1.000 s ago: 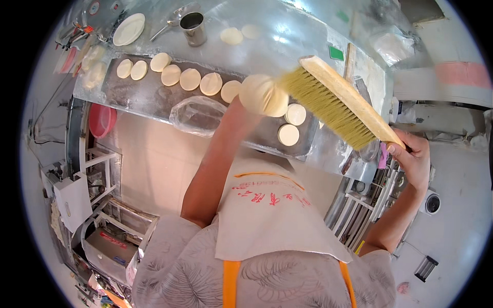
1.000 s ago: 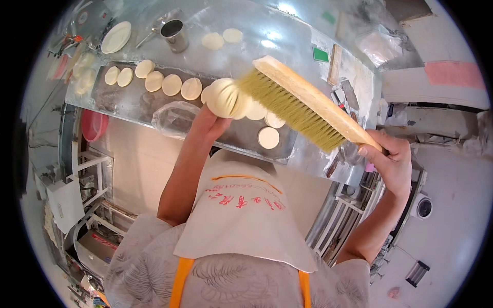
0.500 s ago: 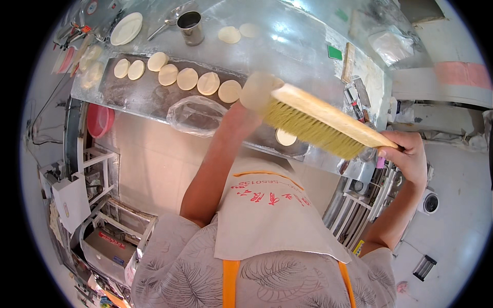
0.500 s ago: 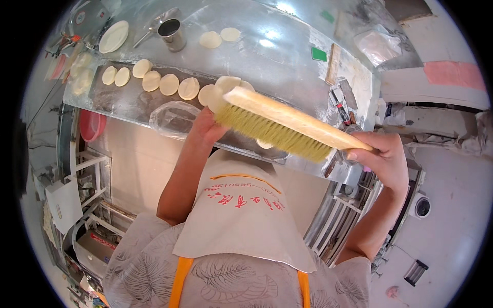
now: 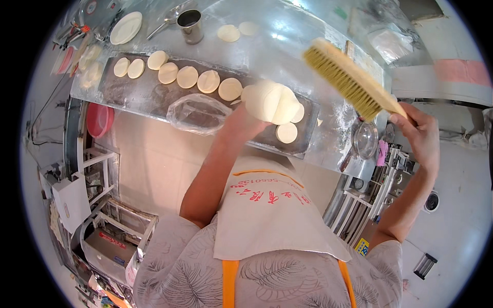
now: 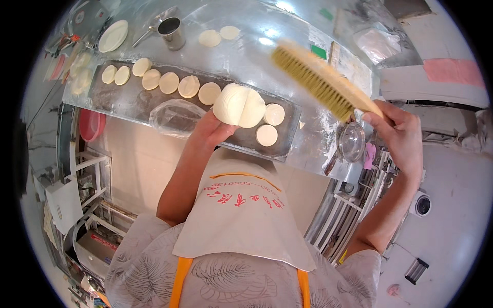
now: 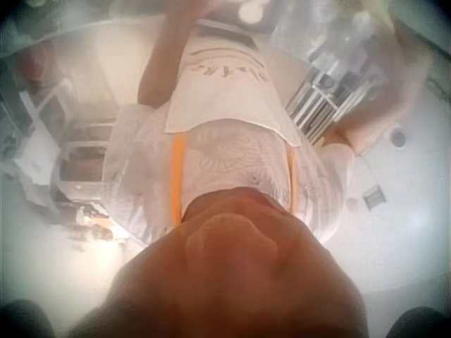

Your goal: The person separates a stack of round dough discs and places them into a plastic bag. They then use a brush to dust the dough discs with flour and continue to separate and stack them on the metal counter.

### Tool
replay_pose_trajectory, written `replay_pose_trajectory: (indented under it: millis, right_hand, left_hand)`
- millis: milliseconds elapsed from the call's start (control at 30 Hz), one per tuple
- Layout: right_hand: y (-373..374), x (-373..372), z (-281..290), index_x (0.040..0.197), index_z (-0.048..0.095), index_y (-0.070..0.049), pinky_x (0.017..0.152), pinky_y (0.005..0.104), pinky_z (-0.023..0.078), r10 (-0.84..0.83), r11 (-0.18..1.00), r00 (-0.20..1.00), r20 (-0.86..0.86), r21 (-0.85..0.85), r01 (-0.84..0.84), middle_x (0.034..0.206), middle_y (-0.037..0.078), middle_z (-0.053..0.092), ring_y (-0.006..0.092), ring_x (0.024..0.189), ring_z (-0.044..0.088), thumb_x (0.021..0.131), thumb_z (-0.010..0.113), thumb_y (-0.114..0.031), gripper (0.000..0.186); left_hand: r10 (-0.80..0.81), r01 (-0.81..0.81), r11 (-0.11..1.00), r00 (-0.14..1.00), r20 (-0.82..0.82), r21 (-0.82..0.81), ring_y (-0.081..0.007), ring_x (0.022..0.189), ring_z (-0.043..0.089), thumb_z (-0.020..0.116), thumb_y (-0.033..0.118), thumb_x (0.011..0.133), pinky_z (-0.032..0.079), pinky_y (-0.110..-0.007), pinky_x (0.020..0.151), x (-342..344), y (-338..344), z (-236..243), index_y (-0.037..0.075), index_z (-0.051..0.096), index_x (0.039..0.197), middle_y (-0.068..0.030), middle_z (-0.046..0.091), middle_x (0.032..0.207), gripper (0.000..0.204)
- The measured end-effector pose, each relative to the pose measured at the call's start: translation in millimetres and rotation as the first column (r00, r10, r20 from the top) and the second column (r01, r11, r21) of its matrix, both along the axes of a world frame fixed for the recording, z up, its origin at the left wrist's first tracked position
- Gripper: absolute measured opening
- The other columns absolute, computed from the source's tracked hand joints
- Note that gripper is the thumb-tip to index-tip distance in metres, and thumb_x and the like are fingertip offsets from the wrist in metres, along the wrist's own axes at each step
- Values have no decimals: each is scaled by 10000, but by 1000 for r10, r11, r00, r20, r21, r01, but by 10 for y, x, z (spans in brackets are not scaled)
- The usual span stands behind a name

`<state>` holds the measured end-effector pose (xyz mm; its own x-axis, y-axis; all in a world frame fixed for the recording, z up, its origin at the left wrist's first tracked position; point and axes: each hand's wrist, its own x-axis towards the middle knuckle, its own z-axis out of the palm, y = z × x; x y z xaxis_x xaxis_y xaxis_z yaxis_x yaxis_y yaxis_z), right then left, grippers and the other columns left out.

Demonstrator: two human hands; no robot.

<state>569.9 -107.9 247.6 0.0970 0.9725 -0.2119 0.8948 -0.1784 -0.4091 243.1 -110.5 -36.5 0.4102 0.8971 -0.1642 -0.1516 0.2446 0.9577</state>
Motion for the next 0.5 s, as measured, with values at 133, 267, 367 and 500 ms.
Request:
replay_pose_trajectory:
  millis: [133, 267, 367, 500]
  right_hand:
    - [-193, 181, 49, 1173, 798, 36, 693, 247, 486, 184, 964, 947, -264, -138, -226, 892, 19, 755, 55, 775, 578, 914, 843, -124, 308]
    - [-117, 110, -34, 1167, 803, 41, 703, 247, 487, 49, 995, 992, -117, -79, -58, 932, 23, 759, 58, 806, 589, 911, 825, -82, 285]
    - [-202, 104, 56, 1178, 803, 24, 707, 240, 482, -64, 997, 978, -197, -50, 55, 941, 14, 754, 50, 800, 585, 911, 815, -64, 281]
    - [-178, 126, -73, 1175, 807, 27, 677, 242, 472, 188, 953, 962, -195, -199, -227, 907, -1, 740, 39, 778, 570, 907, 835, -93, 295]
  left_hand:
    - [-51, 56, 995, 997, 65, -87, -191, 1327, 587, 656, 78, 1047, 505, -384, 1134, 59, 23, 26, 95, 556, 1510, -28, 603, 1463, 473]
    - [35, -15, 996, 970, 239, -86, -202, 1214, 626, 736, 148, 992, 516, -388, 1055, 160, -14, -222, 71, 586, 1438, -61, 666, 1345, 477]
    - [-43, 52, 992, 996, 81, -117, -195, 1362, 563, 682, 13, 1009, 491, -416, 1157, 138, -45, -80, 81, 525, 1531, -44, 575, 1500, 549]
    - [-85, 84, 994, 996, -20, -75, -184, 1418, 538, 666, -73, 994, 487, -402, 1193, 97, -99, 100, 77, 499, 1564, -30, 540, 1559, 612]
